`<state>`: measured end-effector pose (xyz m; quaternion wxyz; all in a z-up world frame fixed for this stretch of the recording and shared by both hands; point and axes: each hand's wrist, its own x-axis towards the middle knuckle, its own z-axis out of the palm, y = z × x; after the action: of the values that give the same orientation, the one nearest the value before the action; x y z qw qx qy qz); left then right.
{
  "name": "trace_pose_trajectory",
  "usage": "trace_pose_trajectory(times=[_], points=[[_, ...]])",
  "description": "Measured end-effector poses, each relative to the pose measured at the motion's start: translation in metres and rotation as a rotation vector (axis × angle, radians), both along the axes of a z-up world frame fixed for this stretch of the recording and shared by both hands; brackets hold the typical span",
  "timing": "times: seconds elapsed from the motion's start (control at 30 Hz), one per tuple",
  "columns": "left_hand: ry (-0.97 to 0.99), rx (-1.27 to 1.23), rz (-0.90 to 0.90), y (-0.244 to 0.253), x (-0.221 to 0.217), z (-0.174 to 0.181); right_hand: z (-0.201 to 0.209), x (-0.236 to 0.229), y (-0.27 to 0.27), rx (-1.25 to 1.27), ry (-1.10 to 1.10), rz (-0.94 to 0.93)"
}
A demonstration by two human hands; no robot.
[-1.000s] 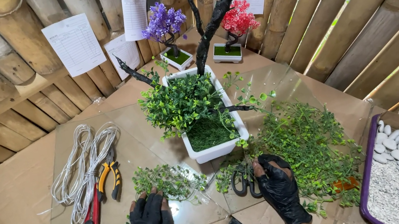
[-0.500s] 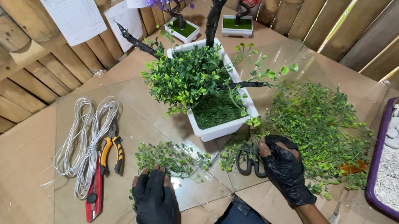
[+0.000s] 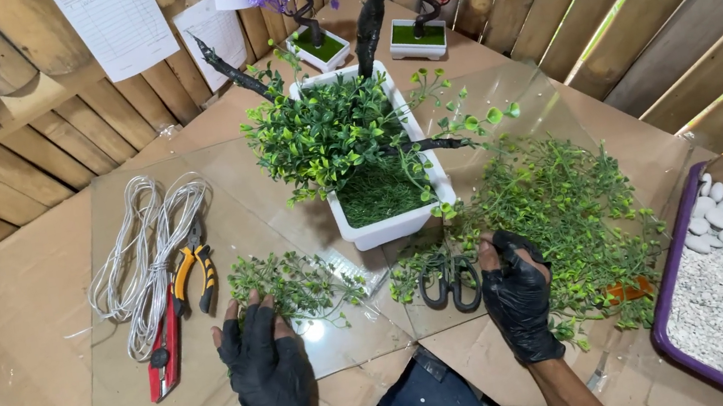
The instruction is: The person arranges artificial green foliage into a white rectangular planter containing a black tree structure. They use scissors to trim the stems of the artificial plants and insert them into the mossy base of the planter, adjusting the placement to create a dense arrangement.
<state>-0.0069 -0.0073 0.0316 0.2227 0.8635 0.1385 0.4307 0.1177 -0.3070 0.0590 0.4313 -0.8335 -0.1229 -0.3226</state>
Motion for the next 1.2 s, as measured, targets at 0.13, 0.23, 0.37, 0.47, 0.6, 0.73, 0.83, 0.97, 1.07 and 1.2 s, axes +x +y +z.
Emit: trace_pose_trajectory(times=[0.13,0.23,0.37,0.47,0.6,0.73,0.83,0.97,1.07,1.2], points=[[-0.014,-0.067,-0.062,0.0,-0.004,0.0,-0.003,0.0,-0.006,0.032,0.043,-0.013],[0.0,-0.091,-0.075,0.004,-0.005,-0.006,-0.001,0.0,-0.006,0.014,0.031,-0.025],[0.023,-0.04,-0.025,0.006,-0.002,-0.014,-0.006,0.002,-0.009,0.052,0.035,0.01],[0.007,-0.045,0.026,0.0,0.002,-0.01,-0.005,0.005,-0.007,0.063,-0.01,0.008],[-0.007,-0.02,0.022,0.001,0.002,-0.016,-0.027,0.019,-0.015,0.238,0.086,0.011],[0.014,-0.009,0.017,0.005,-0.001,-0.026,0.033,0.027,-0.02,0.252,0.06,0.077],[0.03,0.009,0.014,-0.004,-0.002,-0.009,0.05,0.061,-0.04,0.074,-0.079,0.045],[0.016,0.027,0.045,-0.01,0.0,0.005,-0.019,0.138,-0.096,-0.178,-0.034,0.009],[0.003,-0.011,0.044,-0.01,0.0,0.0,-0.01,0.136,-0.101,-0.173,0.104,0.107],[0.017,0.011,0.014,-0.008,-0.002,-0.002,-0.008,0.141,-0.102,-0.213,0.103,0.138]])
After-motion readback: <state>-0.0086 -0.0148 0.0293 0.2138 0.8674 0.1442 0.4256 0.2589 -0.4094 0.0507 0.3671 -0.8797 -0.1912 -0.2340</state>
